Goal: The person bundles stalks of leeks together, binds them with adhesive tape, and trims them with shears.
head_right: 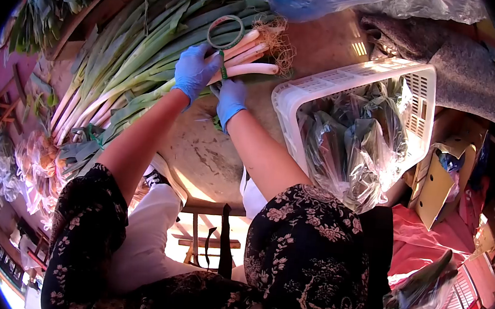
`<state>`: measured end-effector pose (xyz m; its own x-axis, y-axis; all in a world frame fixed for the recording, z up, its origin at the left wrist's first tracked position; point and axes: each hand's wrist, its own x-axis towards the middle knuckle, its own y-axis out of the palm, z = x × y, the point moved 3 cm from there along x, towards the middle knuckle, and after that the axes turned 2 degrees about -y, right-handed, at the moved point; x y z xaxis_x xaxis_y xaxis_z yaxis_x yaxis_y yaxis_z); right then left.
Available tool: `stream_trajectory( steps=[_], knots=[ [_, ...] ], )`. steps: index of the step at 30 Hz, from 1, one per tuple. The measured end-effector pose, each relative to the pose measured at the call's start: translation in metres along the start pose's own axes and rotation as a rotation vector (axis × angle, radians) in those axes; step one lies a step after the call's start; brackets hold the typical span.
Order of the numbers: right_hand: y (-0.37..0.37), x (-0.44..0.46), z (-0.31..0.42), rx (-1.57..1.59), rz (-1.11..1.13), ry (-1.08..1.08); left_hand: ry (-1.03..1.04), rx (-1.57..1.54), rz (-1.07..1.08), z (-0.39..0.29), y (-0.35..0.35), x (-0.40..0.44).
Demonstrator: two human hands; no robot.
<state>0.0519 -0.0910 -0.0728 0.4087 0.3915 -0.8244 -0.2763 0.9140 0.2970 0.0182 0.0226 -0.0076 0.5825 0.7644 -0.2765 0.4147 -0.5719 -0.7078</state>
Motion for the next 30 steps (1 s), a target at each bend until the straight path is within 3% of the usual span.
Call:
stream_trajectory(
  steps=[2,6,7,10,12,18,22,26,29,30],
  knots=[
    [0.002,-0.007,-0.003,0.199,0.012,-0.045,-0.012,-0.054,0.032,0.003,0.007,-0.008],
    [-0.021,-0.002,-0.009,0.513,0.103,0.154,0.061,-0.235,0.151,-0.006,0.002,-0.02],
    [-0.021,-0.003,-0.014,1.053,0.22,0.529,0.025,-0.249,0.189,-0.008,-0.004,-0.023],
    [-0.008,-0.015,0.003,0.499,0.277,0.152,-0.056,-0.227,0.258,-0.014,-0.028,-0.026],
    [0.016,-0.032,0.022,0.323,0.341,-0.016,-0.012,-0.158,0.146,-0.025,-0.05,-0.03],
    [0.069,-0.069,0.051,0.108,0.463,-0.305,0.02,-0.183,-0.129,-0.036,-0.099,-0.026],
    [0.09,-0.08,0.06,-0.027,0.477,-0.392,0.012,-0.406,-0.241,-0.028,-0.122,-0.023],
    [0.098,-0.091,0.069,-0.111,0.482,-0.42,0.028,-0.665,-0.07,-0.019,-0.137,-0.017],
    [0.098,-0.094,0.07,-0.111,0.47,-0.36,-0.206,-0.781,0.454,-0.036,-0.155,-0.023],
    [0.098,-0.094,0.071,-0.157,0.525,-0.406,-0.282,-0.932,0.491,-0.031,-0.153,-0.02]
  ],
)
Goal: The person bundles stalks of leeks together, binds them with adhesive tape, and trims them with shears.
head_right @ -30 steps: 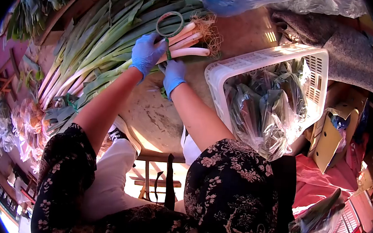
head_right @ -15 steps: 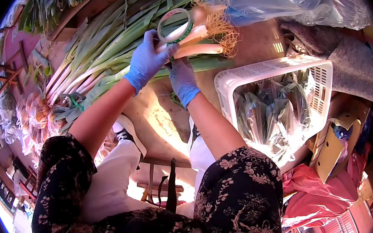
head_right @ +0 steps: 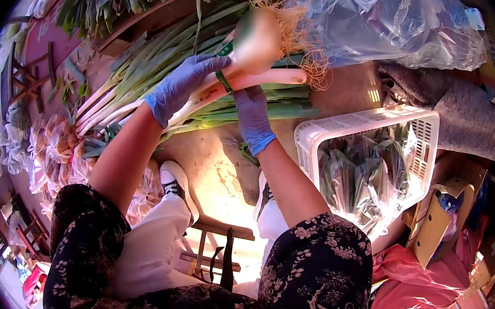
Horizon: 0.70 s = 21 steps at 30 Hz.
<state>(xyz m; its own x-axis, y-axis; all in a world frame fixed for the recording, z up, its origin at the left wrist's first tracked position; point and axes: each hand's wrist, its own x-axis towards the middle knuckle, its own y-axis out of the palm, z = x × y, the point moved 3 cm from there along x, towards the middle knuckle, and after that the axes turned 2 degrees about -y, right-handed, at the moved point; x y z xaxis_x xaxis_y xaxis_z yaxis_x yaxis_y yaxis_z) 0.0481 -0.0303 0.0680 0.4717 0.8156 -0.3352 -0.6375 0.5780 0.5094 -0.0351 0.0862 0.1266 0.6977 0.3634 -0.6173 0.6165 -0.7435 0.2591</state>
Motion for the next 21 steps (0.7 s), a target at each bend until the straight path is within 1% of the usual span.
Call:
stream_trajectory(
  steps=[3,4,7,8,9,11,13,14,17,18,19,21],
  knots=[
    [-0.007,0.003,-0.001,-0.115,0.054,-0.06,0.042,-0.209,0.082,0.004,-0.006,0.004],
    [-0.01,0.002,0.001,-0.137,0.073,-0.034,0.062,-0.171,0.002,0.004,-0.005,0.004],
    [-0.014,-0.002,0.006,-0.187,0.133,0.032,0.074,-0.183,-0.079,0.004,-0.014,0.006],
    [-0.014,-0.003,0.008,-0.197,0.158,0.042,0.059,-0.107,-0.07,0.004,-0.017,0.006],
    [-0.013,-0.003,0.01,-0.209,0.182,0.051,0.07,-0.047,-0.026,0.005,-0.021,0.01],
    [-0.012,-0.005,0.016,-0.282,0.229,0.039,-0.057,-0.025,0.139,0.014,-0.027,0.02],
    [-0.013,-0.008,0.022,-0.382,0.247,0.012,-0.184,-0.22,0.299,0.01,-0.019,0.014],
    [-0.017,-0.009,0.02,-0.564,0.251,-0.072,-0.28,-0.224,0.325,0.02,-0.028,0.022],
    [-0.025,-0.007,0.02,-1.216,0.509,-0.642,-0.282,-0.281,0.526,0.021,-0.026,0.013],
    [-0.025,-0.003,0.026,-1.148,0.567,-0.251,-0.315,-0.35,0.545,0.026,-0.023,0.017],
    [-0.022,-0.003,0.031,-1.118,0.554,-0.281,-0.359,-0.314,0.504,0.032,-0.026,0.018],
    [-0.017,-0.006,0.037,-1.059,0.528,-0.338,-0.39,-0.269,0.548,0.037,-0.025,0.016]
  ],
)
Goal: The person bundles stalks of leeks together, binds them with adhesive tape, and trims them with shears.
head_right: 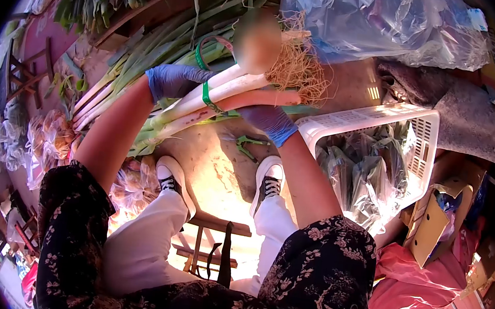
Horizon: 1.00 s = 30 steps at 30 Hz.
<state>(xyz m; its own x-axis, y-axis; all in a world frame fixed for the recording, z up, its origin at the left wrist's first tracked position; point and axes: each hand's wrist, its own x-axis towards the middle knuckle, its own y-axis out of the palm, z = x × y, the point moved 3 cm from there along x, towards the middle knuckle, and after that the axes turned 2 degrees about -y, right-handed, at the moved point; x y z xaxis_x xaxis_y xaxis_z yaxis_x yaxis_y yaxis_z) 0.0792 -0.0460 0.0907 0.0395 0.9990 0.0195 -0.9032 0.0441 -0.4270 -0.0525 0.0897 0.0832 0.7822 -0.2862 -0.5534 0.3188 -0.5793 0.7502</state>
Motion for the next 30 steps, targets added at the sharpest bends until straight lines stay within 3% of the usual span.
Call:
stream_trajectory(
  steps=[1,3,5,13,16,25,28,30],
  knots=[
    [-0.002,0.001,-0.002,0.029,0.204,0.064,-0.024,-0.035,0.018,0.003,-0.001,0.004],
    [-0.011,-0.002,0.01,-0.068,0.301,0.04,-0.046,-0.041,0.048,0.005,0.005,0.005],
    [-0.014,-0.005,0.013,0.045,0.342,0.049,-0.024,-0.062,0.135,0.007,0.011,0.007],
    [-0.031,-0.032,-0.003,0.731,0.259,0.216,-0.136,-0.244,0.319,0.024,0.017,0.003],
    [-0.039,-0.038,-0.008,0.861,0.206,0.249,0.052,-0.099,0.209,0.023,0.018,0.004],
    [-0.049,-0.039,-0.022,1.013,0.117,0.311,-0.061,-0.168,0.169,0.009,0.023,-0.004],
    [-0.044,-0.034,-0.025,0.997,0.117,0.335,0.142,-0.037,0.15,0.022,0.022,0.006],
    [-0.043,-0.033,-0.025,0.985,0.124,0.344,0.108,0.021,0.16,0.023,0.012,0.012]
  ],
)
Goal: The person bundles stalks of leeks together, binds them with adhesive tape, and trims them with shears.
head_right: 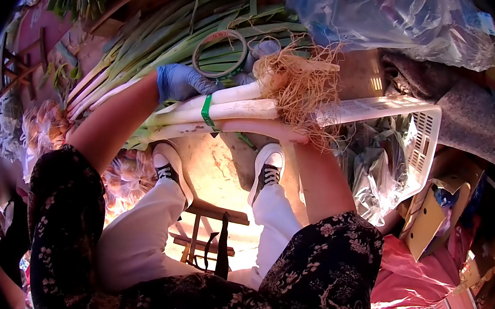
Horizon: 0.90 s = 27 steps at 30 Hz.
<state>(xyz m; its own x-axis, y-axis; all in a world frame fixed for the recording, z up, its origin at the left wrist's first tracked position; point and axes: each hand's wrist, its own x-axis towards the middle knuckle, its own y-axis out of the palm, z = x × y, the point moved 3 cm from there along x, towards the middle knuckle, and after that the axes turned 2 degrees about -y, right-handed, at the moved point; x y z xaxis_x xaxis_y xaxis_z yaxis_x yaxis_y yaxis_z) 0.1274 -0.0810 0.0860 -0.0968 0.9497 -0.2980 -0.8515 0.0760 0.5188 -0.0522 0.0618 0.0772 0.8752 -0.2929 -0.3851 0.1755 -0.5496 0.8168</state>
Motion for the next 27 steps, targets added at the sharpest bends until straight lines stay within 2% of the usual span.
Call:
stream_trajectory(
  steps=[3,5,7,9,11,12,14,16,17,20,21,25,27],
  knots=[
    [-0.003,0.004,-0.002,-0.05,-0.011,0.033,-0.057,-0.121,-0.007,0.003,-0.005,0.002],
    [-0.004,0.009,-0.003,-0.121,-0.015,0.063,-0.017,-0.107,-0.027,0.002,0.0,0.0],
    [-0.004,0.017,-0.008,-0.242,-0.02,0.1,0.004,-0.069,-0.019,0.002,-0.001,0.001],
    [0.0,0.021,-0.015,-0.424,-0.033,0.119,-0.089,-0.11,-0.057,0.002,-0.006,0.001],
    [0.011,0.021,-0.022,-0.744,-0.058,0.027,-0.111,-0.102,-0.083,-0.003,-0.015,0.0],
    [0.02,0.02,-0.026,-0.916,-0.085,-0.195,-0.092,-0.077,-0.087,-0.006,-0.02,0.001],
    [0.046,-0.006,0.002,-1.704,-0.121,-0.211,-0.072,-0.071,-0.105,-0.018,-0.028,-0.001],
    [0.053,-0.025,-0.008,-1.703,-0.074,-0.251,-0.041,-0.104,-0.092,-0.023,-0.038,0.001],
    [0.061,-0.035,-0.011,-1.622,-0.1,-0.183,-0.03,-0.061,-0.12,-0.024,-0.042,0.005],
    [0.093,-0.049,-0.003,-1.596,-0.069,-0.263,0.007,0.1,-0.218,-0.025,-0.041,0.011],
    [0.098,-0.051,-0.003,-1.569,-0.092,-0.232,0.016,0.16,-0.253,-0.025,-0.04,0.011],
    [0.118,-0.048,0.011,-1.567,0.045,-0.457,0.001,0.579,-0.086,-0.033,-0.034,0.007],
    [0.126,-0.049,0.011,-1.47,0.133,-0.556,-0.03,0.919,-0.17,-0.036,-0.032,0.009]
  ],
)
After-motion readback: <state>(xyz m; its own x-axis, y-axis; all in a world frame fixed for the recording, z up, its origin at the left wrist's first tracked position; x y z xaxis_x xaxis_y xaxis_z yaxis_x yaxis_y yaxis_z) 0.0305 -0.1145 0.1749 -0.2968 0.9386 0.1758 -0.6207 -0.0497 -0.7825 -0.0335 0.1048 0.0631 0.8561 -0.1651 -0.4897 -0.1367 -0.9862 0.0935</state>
